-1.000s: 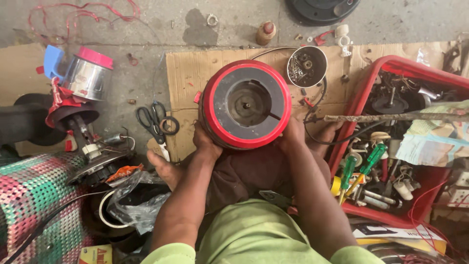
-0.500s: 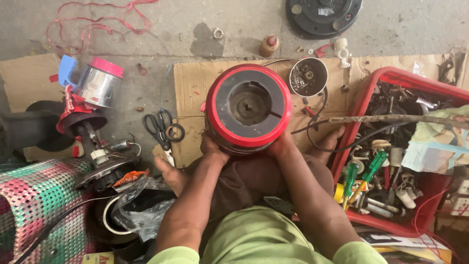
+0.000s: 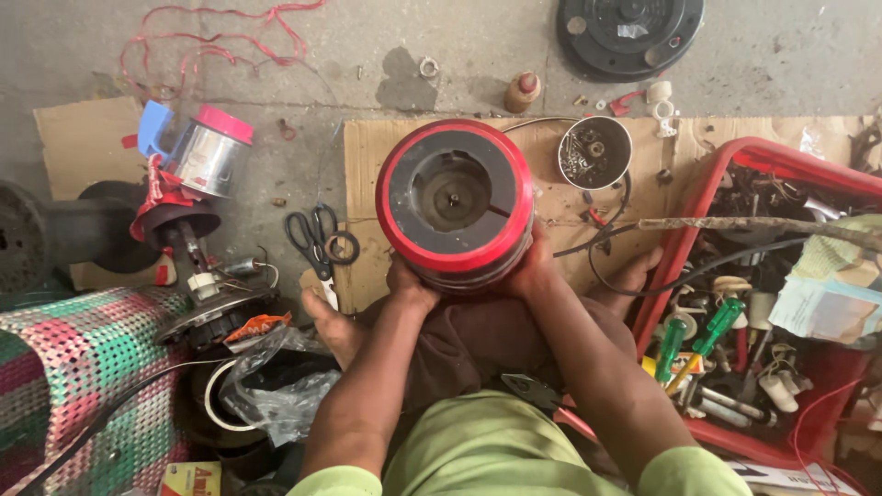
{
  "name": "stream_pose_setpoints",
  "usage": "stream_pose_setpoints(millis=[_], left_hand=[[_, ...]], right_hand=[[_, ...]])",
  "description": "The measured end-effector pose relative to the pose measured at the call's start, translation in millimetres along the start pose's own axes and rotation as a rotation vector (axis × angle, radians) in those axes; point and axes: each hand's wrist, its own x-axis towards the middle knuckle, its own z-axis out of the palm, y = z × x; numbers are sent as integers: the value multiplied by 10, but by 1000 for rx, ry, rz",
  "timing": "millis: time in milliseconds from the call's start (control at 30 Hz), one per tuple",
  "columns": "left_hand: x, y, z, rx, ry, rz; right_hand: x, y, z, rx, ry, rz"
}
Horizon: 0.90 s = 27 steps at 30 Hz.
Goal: The person assembles a red electric grinder by inserting the motor into the base, attaching the blade assembly, and fitting the lid. They repeatedly remove and reattach the lid to check alignment before leaving the unit assembled.
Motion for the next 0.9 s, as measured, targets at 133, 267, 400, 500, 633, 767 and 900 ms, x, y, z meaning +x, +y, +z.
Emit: stream_pose_setpoints(millis=[133, 267, 400, 500, 633, 767, 900], left_hand=[[-3, 16, -10, -59, -138, -129], [-55, -20, 12, -40, -189, -90], [-117, -47, 60, -65, -237, -150], [-89, -50, 69, -86, -250, -197], [-69, -58, 12, -81, -259, -214], [-396, 148, 36, 281, -109, -171], [-1072, 782, 473, 786, -72, 336]], right_hand=[[-43, 45, -37, -39, 148, -63], [-55, 98, -32, -39, -39, -132], [-85, 128, 9, -37, 60, -130], [-104, 147, 25, -72, -16, -187], [-71, 162, 9, -105, 7, -227], [2, 148, -37, -95, -10, -240], [45, 134, -94, -99, -41, -276]])
